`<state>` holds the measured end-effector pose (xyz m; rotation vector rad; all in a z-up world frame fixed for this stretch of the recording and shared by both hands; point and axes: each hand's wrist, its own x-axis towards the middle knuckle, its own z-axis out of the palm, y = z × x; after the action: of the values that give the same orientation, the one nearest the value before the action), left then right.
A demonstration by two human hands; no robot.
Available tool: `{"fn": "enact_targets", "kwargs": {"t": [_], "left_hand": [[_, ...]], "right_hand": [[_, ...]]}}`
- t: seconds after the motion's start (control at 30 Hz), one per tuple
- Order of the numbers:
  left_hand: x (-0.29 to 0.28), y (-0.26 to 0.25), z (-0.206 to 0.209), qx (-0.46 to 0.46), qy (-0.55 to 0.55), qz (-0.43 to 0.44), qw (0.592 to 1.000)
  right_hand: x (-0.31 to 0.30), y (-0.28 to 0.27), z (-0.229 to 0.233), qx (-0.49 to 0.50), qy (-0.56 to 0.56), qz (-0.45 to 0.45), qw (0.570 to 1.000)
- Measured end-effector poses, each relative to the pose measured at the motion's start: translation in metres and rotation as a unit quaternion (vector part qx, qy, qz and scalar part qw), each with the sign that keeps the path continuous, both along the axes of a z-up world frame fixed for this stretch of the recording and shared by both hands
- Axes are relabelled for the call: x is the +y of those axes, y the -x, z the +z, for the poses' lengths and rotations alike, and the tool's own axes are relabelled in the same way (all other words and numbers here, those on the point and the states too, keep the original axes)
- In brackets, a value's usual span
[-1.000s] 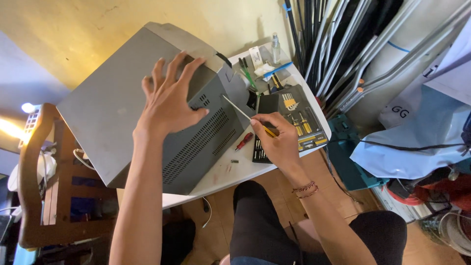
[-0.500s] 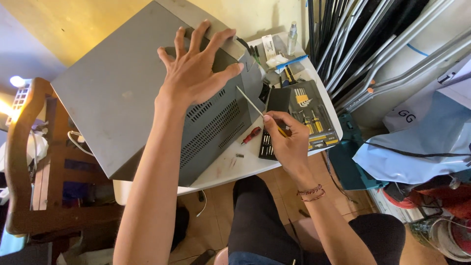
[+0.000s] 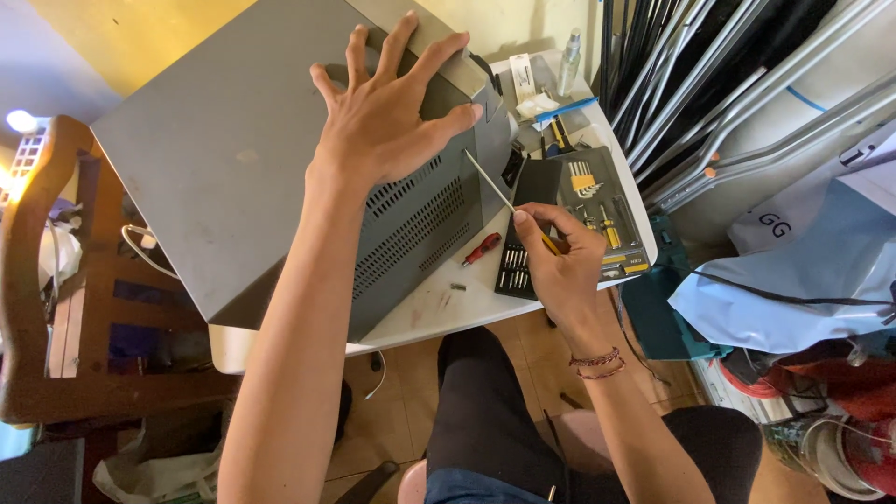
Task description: Unscrewing an electronic device and inspecting a fan on the floor.
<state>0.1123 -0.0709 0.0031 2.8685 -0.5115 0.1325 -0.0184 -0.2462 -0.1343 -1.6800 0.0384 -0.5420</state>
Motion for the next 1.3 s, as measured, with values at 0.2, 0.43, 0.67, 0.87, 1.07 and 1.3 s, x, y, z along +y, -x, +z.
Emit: {"fn": "enact_targets", "kwargs": {"t": [0.2, 0.43, 0.67, 0.87, 1.07, 1.3], "left_hand": [[0.0, 0.0, -0.001, -0.007, 0.005, -0.003, 1.0], [0.002, -0.001, -0.003, -0.012, 0.012, -0.012, 1.0], [0.001, -0.005, -0.009, -0.014, -0.005, 0.003, 1.0], [0.002, -0.001, -0.004, -0.012, 0.007, -0.009, 1.0], [0.001, -0.003, -0.006, -0.016, 0.001, -0.005, 1.0], [0.001, -0.002, -0.005, -0.017, -0.002, -0.011, 1.0]], "right_hand": [[0.003, 0.001, 0.001, 0.005, 0.001, -0.017, 1.0], [0.003, 0.001, -0.002, -0.009, 0.028, -0.01, 1.0], [0.006, 0.003, 0.001, -0.005, -0.013, -0.016, 1.0], [0.006, 0.004, 0.001, 0.002, -0.002, -0.011, 1.0], [0.006, 0.003, -0.001, -0.007, -0.014, -0.014, 1.0], [0.0, 0.006, 0.012, 0.002, 0.024, 0.005, 1.0]]}}
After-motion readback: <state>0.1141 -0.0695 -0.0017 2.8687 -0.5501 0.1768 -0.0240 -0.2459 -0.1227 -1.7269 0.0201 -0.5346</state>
